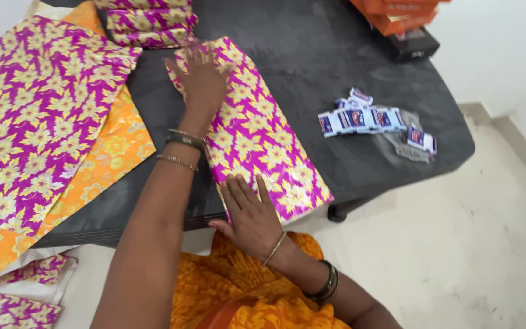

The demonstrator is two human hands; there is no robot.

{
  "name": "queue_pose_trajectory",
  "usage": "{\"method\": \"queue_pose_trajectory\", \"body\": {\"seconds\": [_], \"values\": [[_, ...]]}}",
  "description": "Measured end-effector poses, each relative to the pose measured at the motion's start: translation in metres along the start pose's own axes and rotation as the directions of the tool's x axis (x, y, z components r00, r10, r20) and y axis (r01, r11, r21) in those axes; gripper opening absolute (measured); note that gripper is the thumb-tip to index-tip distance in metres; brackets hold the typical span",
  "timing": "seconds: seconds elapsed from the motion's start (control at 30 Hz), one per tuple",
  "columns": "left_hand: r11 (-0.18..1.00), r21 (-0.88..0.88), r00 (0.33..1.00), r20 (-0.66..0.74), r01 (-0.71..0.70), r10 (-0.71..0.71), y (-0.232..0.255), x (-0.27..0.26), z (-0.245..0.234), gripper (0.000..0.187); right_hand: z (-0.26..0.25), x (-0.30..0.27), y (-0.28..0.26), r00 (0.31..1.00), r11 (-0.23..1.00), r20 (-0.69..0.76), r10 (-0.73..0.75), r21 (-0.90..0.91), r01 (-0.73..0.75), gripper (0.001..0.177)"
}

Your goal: The person wraps a rectangular sweets box with floral wrapping paper. They place the box on the paper, fold the paper around it, smooth the edges, and secure the folds with adhesive tape. The wrapped box is left on the table.

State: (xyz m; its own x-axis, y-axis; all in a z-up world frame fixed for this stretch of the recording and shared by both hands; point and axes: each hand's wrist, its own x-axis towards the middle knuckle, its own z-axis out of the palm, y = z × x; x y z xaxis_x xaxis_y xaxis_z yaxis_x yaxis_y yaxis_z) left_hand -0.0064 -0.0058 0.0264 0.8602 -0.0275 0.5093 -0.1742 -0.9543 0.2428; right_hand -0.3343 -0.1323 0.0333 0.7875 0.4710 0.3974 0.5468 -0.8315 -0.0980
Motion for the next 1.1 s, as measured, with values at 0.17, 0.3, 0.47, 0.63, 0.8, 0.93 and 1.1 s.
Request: {"method": "queue_pose_trajectory", "body": {"seconds": [0.17,0.3,0.47,0.63,0.8,0.93,1.1], "values": [[0.994,-0.109,0.915,0.398,-0.019,0.061,0.050,-0.072,-0.018,0.087,-0.010,-0.008,0.016,1.000,0.988,-0.003,-0.011,0.154,0.012,0.080],[0.992,-0.116,0.936,0.340,-0.050,0.087,0.043,-0.088,-0.020,0.085,-0.033,0.034,0.101,1.000,0.969,0.003,-0.022,0.245,0.021,0.066],[0.993,-0.064,0.961,0.251,-0.101,0.114,0.038,-0.086,-0.006,0.078,-0.007,0.131,0.186,0.980,0.992,0.181,-0.087,0.105,0.069,0.065],[0.993,-0.100,0.958,0.272,-0.068,0.093,0.041,-0.088,-0.009,0.080,0.008,0.108,0.201,0.926,0.986,0.356,-0.123,0.152,0.073,0.077],[0.988,-0.150,0.951,0.297,-0.040,0.083,0.049,-0.088,-0.030,0.083,-0.021,0.042,0.194,0.899,0.986,0.422,-0.120,0.155,0.058,0.076],[0.914,-0.398,0.957,0.226,-0.078,0.180,0.045,-0.094,-0.056,0.073,-0.061,0.004,0.204,0.921,0.869,0.377,-0.100,0.483,-0.104,0.063],[0.741,-0.413,0.779,0.110,-0.529,0.617,0.020,-0.161,-0.099,0.049,-0.064,-0.007,0.219,0.987,0.820,0.160,-0.002,0.565,-0.090,0.055]]}}
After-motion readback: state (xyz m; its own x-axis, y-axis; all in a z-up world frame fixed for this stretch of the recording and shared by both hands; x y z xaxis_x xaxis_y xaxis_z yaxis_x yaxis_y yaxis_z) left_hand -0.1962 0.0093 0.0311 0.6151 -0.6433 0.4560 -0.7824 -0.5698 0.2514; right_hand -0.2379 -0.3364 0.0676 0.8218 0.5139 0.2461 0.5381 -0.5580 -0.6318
